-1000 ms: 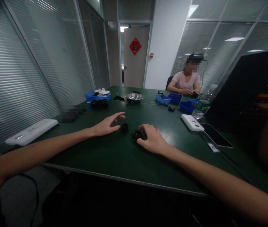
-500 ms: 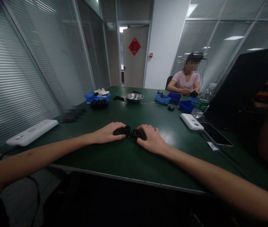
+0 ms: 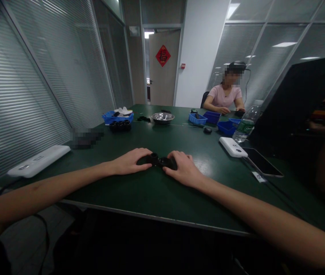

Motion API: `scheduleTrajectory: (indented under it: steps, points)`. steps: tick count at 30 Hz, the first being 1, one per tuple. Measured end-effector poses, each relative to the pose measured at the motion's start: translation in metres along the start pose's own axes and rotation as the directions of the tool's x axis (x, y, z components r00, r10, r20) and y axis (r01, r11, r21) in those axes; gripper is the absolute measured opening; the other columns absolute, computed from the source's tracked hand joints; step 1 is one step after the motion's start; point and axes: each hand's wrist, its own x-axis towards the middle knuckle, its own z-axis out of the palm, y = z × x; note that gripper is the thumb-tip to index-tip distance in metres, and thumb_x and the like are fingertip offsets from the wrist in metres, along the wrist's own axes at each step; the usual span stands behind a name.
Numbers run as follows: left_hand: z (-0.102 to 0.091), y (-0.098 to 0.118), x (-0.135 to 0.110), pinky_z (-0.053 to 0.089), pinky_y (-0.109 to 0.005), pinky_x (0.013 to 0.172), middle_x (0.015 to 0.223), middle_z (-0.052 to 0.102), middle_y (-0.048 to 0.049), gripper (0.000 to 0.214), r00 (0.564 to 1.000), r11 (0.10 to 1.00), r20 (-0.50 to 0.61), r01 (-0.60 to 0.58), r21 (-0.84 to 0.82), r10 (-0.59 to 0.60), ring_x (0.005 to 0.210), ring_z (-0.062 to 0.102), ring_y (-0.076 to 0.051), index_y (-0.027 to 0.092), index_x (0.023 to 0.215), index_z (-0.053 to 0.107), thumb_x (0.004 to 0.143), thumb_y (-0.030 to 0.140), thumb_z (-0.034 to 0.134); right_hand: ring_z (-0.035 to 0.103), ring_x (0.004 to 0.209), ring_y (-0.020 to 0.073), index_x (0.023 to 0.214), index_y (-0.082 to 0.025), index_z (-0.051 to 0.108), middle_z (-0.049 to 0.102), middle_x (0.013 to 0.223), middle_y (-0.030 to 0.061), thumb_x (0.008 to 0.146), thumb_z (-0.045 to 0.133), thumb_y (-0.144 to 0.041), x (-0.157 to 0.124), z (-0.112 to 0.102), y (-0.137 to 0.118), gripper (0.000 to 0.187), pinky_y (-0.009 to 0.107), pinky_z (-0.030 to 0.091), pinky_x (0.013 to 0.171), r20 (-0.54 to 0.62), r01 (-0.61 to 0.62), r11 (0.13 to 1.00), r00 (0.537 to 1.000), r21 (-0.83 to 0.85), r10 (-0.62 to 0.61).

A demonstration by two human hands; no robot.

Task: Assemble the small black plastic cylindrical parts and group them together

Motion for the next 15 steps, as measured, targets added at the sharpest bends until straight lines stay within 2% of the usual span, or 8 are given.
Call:
scheduleTrajectory:
  steps: [8, 15]
  points:
    - [-0.0031, 0.0056, 0.0001, 0.047, -0.045, 0.101, 0.128, 0.064, -0.0121, 0.046, 0.999, 0.998, 0.001, 0.051, -0.028, -0.051, 0.115, 0.06, -0.029, 0.018, 0.129, 0.06, 0.095, 0.05, 0.059, 0.061, 0.106, 0.0293, 0.111, -0.024, 0.058, 0.067, 0.112, 0.0081, 0.09, 0.067, -0.042, -0.001, -0.0011, -0.0022, 0.029, 0.049, 0.043, 0.093, -0.009, 0.011, 1.0, 1.0, 0.001, -0.011]
    - [-0.0008, 0.0023, 0.0003, 0.049, -0.044, 0.1, 0.125, 0.064, -0.0102, 0.05, 0.993, 0.989, -0.061, 0.092, -0.114, -0.099, 0.114, 0.061, -0.028, 0.021, 0.125, 0.061, 0.089, 0.054, 0.068, 0.06, 0.102, 0.0289, 0.111, -0.023, 0.058, 0.066, 0.111, 0.0089, 0.089, 0.069, -0.047, -0.001, -0.001, -0.0031, 0.034, 0.045, 0.045, 0.086, -0.043, -0.02, 1.0, 0.999, 0.002, 0.02]
